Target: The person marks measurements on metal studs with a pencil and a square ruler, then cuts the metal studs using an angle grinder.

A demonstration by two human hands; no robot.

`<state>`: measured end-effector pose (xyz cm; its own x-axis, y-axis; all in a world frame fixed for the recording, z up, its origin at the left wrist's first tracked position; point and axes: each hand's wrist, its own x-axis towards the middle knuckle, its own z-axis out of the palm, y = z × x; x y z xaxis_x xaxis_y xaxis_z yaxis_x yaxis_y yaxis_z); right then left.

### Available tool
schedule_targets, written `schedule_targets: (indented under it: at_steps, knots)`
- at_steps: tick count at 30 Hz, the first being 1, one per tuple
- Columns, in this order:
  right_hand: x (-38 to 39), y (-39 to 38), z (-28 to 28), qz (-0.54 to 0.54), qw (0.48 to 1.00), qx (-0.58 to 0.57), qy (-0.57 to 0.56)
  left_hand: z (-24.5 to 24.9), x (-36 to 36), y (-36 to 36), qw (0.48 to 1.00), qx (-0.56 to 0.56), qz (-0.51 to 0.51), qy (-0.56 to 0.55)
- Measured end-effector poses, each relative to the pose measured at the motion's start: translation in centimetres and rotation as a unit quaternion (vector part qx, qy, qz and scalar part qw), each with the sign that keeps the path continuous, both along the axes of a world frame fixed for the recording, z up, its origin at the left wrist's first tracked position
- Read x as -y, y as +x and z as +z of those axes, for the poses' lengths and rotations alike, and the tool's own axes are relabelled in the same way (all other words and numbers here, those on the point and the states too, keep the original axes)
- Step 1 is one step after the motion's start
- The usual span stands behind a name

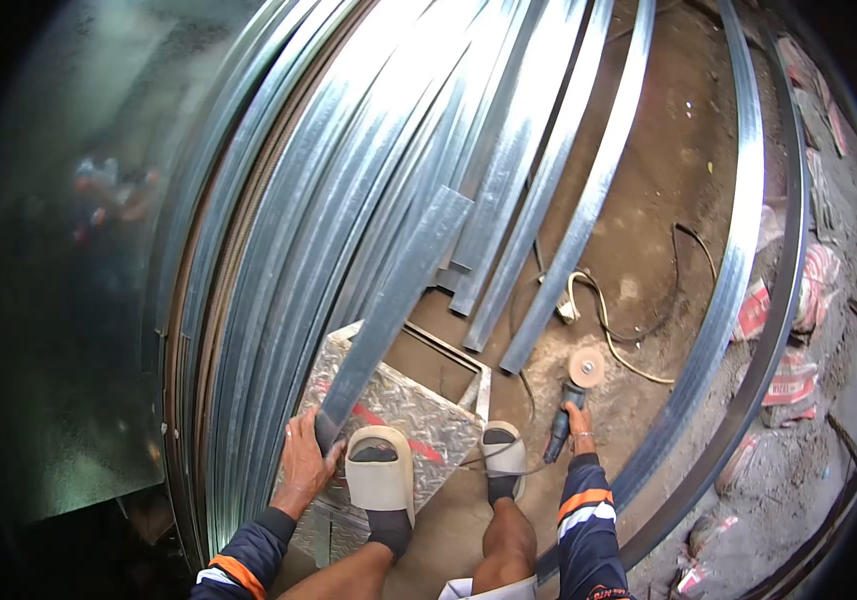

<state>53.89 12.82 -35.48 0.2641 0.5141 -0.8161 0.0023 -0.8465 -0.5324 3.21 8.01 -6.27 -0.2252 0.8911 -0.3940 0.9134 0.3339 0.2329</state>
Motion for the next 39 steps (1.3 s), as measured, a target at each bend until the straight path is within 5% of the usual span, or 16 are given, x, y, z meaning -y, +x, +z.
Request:
schedule_targets:
  at_steps: [5,12,16,19,22,27,29,31,34,39]
  knots:
    - [1.5,-0.6,-1.6,0.03,0.988,0.149,0.038,0.4,4.1,-1.3,0.999,0.004,0.033,-0.025]
    - [2.8,-0.8,-5.6,0.123,0.953,0.251,-0.119,0.5,5.3,-1.9,0.997,0.026,0.052,-0.043]
    - [3.0,-2.0,-5.2,0.153,0.913,0.373,-0.055,0.9,7.1,-2.5,0.996,0.035,0.072,-0.041]
    - [3.1,-0.6,-5.6,0.2,0.925,0.28,-0.158,1.0,8.5,-3.0,0.996,0.023,0.071,-0.058]
    - [4.2,-0.2,-4.4,0.253,0.896,0.33,-0.158,1.2,8.5,-3.1,0.994,0.03,0.088,-0.065]
    - [2.9,-0.4,3.5,0.219,0.902,0.301,-0.218,0.4,10.1,-3.8,0.99,0.024,0.118,-0.074]
    - [1.8,-1.7,6.9,0.214,0.891,0.369,-0.154,-0.1,10.4,-3.6,0.988,0.029,0.138,-0.061]
    - [-0.1,-3.4,11.0,0.141,0.949,0.28,-0.027,0.7,10.6,-3.3,0.981,0.013,0.186,-0.051]
    - [-5.4,-9.1,19.3,0.186,0.948,0.247,0.07,2.5,12.8,-4.0,0.973,0.016,0.221,-0.058]
    - [-7.5,-16.1,25.2,0.26,0.93,0.199,0.168,2.0,18.9,-6.3,0.965,-0.008,0.244,-0.098]
